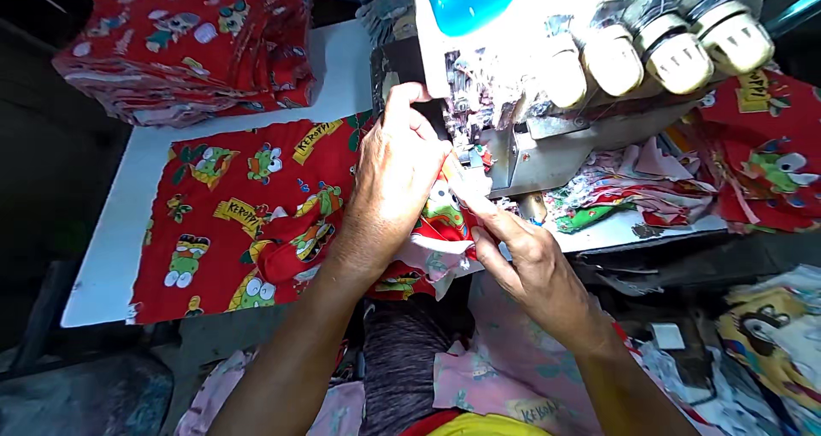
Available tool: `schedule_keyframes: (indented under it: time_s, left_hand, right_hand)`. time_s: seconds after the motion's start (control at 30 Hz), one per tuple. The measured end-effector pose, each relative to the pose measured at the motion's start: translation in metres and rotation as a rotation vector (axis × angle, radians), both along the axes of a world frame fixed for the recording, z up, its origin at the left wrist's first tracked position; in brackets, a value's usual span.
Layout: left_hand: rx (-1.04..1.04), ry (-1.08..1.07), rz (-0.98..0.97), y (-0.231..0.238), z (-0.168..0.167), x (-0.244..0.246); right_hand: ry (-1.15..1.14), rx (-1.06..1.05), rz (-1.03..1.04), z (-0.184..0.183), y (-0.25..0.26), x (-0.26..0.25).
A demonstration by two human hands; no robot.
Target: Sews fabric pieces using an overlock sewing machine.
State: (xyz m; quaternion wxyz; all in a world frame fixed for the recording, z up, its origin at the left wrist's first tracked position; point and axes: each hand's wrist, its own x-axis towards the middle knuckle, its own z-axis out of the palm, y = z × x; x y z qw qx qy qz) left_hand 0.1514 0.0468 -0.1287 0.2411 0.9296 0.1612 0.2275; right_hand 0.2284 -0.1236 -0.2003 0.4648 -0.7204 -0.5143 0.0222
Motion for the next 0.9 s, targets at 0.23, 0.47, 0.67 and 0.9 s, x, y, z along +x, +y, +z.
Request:
schedule_keyframes:
  time_s: [0.23, 0.47, 0.67, 0.9]
  left_hand:
    - [-0.019, 0.05, 0.132, 0.007, 0.0, 0.018]
    - [-0.016, 0.065, 0.185, 0.012, 0.004, 0.037]
    - [0.09, 0.028, 0.078, 0.032, 0.003, 0.051]
    - [0.083, 0.028, 0.056, 0.042, 0.003, 0.057]
  right_hand:
    - [0.201, -0.074, 0.026, 0.014, 0.0, 0.001]
    - [0.376, 0.139, -0.113, 0.018, 0.008, -0.003]
    - [0.33, 0.252, -0.195, 0.015, 0.019, -0.01]
    - [0.076, 0.11, -0.289, 0.024, 0.024, -0.008]
